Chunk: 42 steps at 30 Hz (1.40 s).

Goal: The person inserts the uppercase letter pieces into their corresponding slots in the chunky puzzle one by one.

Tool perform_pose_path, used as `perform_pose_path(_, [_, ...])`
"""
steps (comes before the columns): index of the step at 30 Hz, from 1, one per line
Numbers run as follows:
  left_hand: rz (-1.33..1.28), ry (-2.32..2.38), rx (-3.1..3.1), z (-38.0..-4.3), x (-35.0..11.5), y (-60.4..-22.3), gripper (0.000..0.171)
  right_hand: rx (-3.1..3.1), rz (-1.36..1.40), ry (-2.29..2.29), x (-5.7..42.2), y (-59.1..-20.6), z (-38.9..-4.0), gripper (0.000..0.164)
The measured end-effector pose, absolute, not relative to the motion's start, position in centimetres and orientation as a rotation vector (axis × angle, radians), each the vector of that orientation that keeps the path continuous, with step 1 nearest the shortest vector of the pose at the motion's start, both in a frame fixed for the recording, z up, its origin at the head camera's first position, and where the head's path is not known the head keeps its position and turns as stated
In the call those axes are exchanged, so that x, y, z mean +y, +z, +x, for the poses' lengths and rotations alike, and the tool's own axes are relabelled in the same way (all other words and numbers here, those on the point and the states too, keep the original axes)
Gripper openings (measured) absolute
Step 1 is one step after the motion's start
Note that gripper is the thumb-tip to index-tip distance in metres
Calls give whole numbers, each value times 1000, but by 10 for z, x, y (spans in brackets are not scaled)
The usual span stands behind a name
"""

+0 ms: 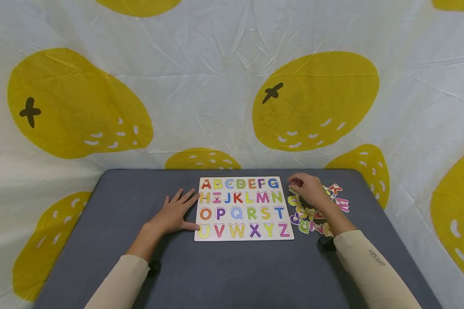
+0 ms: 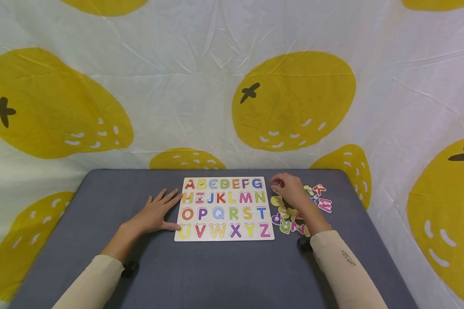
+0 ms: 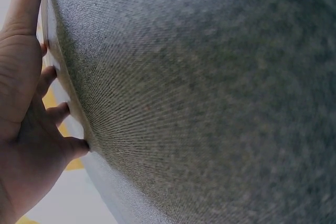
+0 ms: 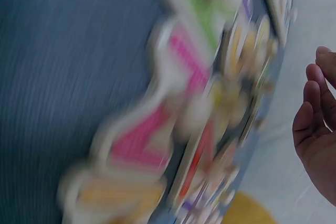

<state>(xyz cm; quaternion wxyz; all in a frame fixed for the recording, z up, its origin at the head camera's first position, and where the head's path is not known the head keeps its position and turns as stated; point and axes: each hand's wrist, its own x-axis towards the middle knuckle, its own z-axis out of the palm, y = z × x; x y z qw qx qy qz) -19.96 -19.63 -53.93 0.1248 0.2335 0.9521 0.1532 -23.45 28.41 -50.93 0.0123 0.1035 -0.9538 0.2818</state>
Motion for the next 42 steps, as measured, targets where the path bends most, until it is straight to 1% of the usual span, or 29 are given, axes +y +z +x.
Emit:
perform_pose_path(6, [681, 467, 2776, -198, -197, -539, 117, -2991, 179, 821, 315, -514, -234, 22])
perform_pose_path(12, [692, 480, 2786, -197, -196, -538, 115, -3042, 27, 777, 325, -523, -241, 27])
perform_pose_path(18, [687, 475, 2780, -197, -194, -539, 116, -3065, 17, 753, 329, -533, -247, 22])
perform_pose_path(23, [685, 468, 2787, -197, -194, -540, 116, -3028, 30, 753, 327, -531, -245, 19])
perform_pose_path(30, [675, 461, 2790, -197, -196, -537, 116, -2979, 100, 767, 309, -517, -241, 16])
perform_pose_path(38, [673, 460, 2778, -197, -196, -537, 115, -2987, 287, 804, 266, -510, -238, 13])
perform_pose_path(42, [685, 461, 2783, -198, -196, -537, 116, -3002, 402, 859, 244, -508, -238, 14])
